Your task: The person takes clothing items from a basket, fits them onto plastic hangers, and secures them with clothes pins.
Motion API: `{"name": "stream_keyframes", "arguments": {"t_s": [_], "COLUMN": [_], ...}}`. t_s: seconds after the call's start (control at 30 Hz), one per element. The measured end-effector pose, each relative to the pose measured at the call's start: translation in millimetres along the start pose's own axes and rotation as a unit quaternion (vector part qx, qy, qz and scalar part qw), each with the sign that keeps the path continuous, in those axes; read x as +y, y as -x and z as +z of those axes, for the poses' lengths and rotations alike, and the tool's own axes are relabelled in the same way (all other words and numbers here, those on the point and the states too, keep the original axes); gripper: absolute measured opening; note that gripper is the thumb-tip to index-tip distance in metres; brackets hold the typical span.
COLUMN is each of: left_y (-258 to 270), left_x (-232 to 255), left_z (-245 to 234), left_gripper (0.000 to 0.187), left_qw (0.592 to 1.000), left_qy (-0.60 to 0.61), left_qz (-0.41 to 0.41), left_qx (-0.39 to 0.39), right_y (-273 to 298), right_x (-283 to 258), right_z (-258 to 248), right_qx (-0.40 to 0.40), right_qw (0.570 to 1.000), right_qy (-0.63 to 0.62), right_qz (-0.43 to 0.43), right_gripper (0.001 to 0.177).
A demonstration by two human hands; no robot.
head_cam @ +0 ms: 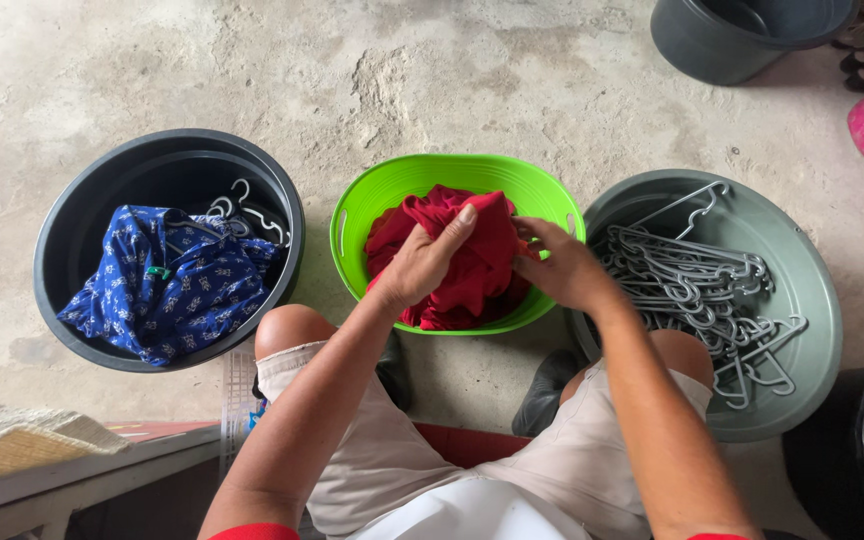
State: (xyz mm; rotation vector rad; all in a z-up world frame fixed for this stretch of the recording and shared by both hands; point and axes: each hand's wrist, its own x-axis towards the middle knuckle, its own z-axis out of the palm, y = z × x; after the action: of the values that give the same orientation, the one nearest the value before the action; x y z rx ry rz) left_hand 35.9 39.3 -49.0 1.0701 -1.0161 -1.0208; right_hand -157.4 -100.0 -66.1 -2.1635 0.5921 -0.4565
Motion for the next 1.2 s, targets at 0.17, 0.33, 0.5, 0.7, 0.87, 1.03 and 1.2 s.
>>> {"name": "stream_keyframes", "arguments": {"t_s": [0.17, 0.33, 0.5, 0.7, 0.87, 1.03, 1.2], "left_y": [-3.3, -3.6, -3.7, -13.9, -13.8, 18.7, 43.9], "left_x": [21.8, 40.4, 38.1, 29.8, 18.6, 25.3, 34.6], "left_z": [-8.5, -47.5, -73.3, -59.8, -5.4, 58.7, 83.7], "left_gripper": [0.046, 0.044, 0.043, 0.046, 0.048, 0.048, 0.044], "left_qw": [1.0, 0.996, 0.981, 0.986, 0.998, 0.995, 0.982], "left_qy": [-0.006, -0.035, -0.067, -0.009, -0.002, -0.076, -0.087], "left_qz": [0.005, 0.048, 0.055, 0.015, 0.045, 0.008, 0.071], "left_qx": [0.012, 0.073, 0.171, 0.164, 0.046, -0.063, -0.155], "right_y": [-18.0, -40.2, -44.1, -47.6, -9.8, -11.7, -18.4], "right_x": [49.7, 13.3, -44.1, -63.8, -4.3, 57.5, 53.9], "right_z": [28.2, -37.5, -102.9, -96.2, 44.3, 108.6, 114.5], "right_qx": [0.045, 0.149, 0.219, 0.263, 0.042, 0.033, 0.022], "right_qw": [0.998, 0.982, 0.97, 0.935, 0.985, 0.992, 0.994], "right_qy": [0.044, 0.117, 0.086, 0.198, 0.107, 0.023, -0.058], "right_qz": [-0.018, 0.029, -0.067, -0.13, -0.131, -0.119, -0.09], "right_gripper": [0.024, 0.025, 0.016, 0.015, 0.019, 0.05, 0.052]}}
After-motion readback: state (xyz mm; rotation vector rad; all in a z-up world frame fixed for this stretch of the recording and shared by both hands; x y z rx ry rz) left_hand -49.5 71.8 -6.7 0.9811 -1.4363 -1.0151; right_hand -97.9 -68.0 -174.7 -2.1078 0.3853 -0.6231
